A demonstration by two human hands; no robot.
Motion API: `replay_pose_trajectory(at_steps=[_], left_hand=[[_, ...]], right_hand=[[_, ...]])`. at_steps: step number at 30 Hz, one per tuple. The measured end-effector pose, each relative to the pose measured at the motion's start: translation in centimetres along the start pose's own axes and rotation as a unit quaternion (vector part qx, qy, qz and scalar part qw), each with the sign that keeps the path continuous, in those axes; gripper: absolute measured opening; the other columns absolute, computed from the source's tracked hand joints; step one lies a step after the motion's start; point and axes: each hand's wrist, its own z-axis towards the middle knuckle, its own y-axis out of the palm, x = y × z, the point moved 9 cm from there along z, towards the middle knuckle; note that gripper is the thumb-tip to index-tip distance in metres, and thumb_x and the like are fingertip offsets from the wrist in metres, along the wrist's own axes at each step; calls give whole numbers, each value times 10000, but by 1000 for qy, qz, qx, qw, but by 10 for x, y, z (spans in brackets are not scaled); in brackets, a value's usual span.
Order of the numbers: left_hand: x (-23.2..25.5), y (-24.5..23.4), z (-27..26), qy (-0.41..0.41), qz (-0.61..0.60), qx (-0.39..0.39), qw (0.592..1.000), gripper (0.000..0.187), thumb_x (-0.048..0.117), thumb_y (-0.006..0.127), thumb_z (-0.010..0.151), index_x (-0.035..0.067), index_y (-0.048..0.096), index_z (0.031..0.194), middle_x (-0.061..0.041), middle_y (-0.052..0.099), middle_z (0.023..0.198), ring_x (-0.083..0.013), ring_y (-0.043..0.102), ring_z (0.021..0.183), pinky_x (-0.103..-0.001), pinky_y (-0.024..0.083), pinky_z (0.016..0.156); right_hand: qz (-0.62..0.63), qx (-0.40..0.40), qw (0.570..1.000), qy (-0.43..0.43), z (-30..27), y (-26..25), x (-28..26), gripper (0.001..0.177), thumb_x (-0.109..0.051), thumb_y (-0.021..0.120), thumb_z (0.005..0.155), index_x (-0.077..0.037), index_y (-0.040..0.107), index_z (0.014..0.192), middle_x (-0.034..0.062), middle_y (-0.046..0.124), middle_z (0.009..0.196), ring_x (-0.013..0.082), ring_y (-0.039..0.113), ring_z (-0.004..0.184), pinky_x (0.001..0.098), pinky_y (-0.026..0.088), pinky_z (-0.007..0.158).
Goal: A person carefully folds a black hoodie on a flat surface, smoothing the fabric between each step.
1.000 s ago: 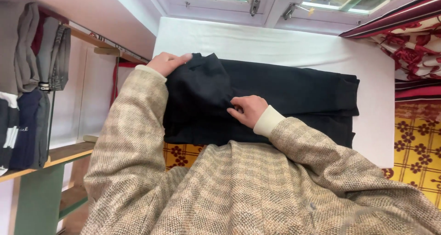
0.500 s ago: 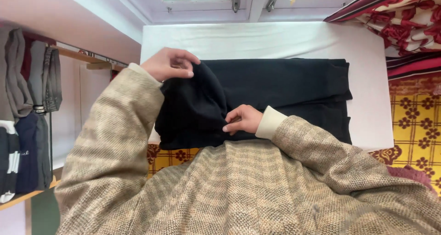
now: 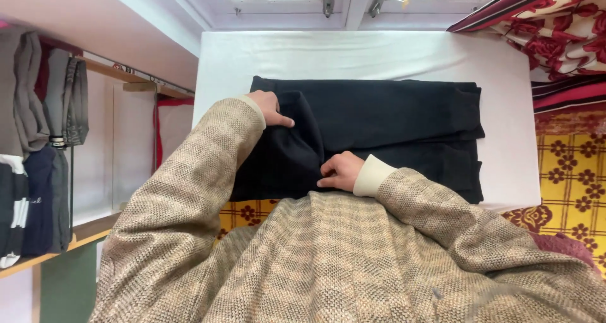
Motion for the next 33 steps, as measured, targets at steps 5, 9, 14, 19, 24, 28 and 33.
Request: replay_pose_trajectory(at_steps=[5, 9, 14, 19, 24, 28, 33], left_hand=[[14, -15, -36, 195, -150, -50, 968, 224, 363, 795, 823, 203, 778, 980, 31, 789, 1047, -168, 716, 1033, -370, 568, 901], [32, -69, -104, 355, -417, 10, 837, 162, 53, 755, 879, 92, 598, 888, -101, 717, 1177, -169, 667, 1042, -344, 564, 903], [34, -74, -84, 317, -441, 77, 836, 294, 41, 704, 938, 32, 606, 1214, -207, 682, 1217, -234, 736, 980, -300, 618, 844], [26, -22, -36, 92, -206, -13, 974, 680, 776, 642, 841, 125, 793, 967, -27, 794, 929, -166, 755, 934, -357, 588, 888], [74, -37, -17, 279, -269, 63, 920, 184, 327, 694, 973, 164, 773, 1002, 10, 758, 910, -156, 702, 948, -377, 548, 942], [76, -37, 2, 250, -250, 137, 925, 262, 416, 606, 1043, 207, 733, 951, 21, 734, 869, -172, 702, 954, -383, 542, 934], [76, 8, 38, 206, -111, 83, 969, 333, 546, 758, 824, 233, 749, 940, 32, 757, 949, -206, 716, 1020, -395, 560, 896]], right_hand=[[11, 2, 1000, -11, 2, 6, 2, 184, -263, 806, 849, -85, 801, 894, 119, 789, 789, 271, 761, 753, 394, 606, 706], [170, -29, 985, 11, -4, 17, -5, 143, -227, 792, 862, -121, 822, 953, 66, 805, 830, 148, 736, 682, 304, 612, 712], [227, -18, 972, 62, -8, 20, 11, 179, -236, 782, 853, -130, 827, 990, 56, 802, 815, 150, 736, 653, 291, 617, 705], [163, 36, 981, 101, -4, 18, 38, 83, -274, 793, 815, -197, 823, 808, -5, 771, 674, 107, 688, 520, 235, 567, 546], [176, 31, 979, 93, -12, 12, 25, 105, -244, 781, 834, -152, 820, 864, 39, 778, 710, 137, 673, 551, 242, 557, 590], [187, 61, 970, 140, -5, 16, 68, 196, -352, 799, 815, -170, 811, 885, 26, 761, 642, 144, 672, 496, 232, 539, 543], [161, 53, 974, 152, -12, 11, 51, 162, -327, 751, 839, -176, 807, 818, 20, 745, 615, 124, 634, 458, 210, 505, 512]])
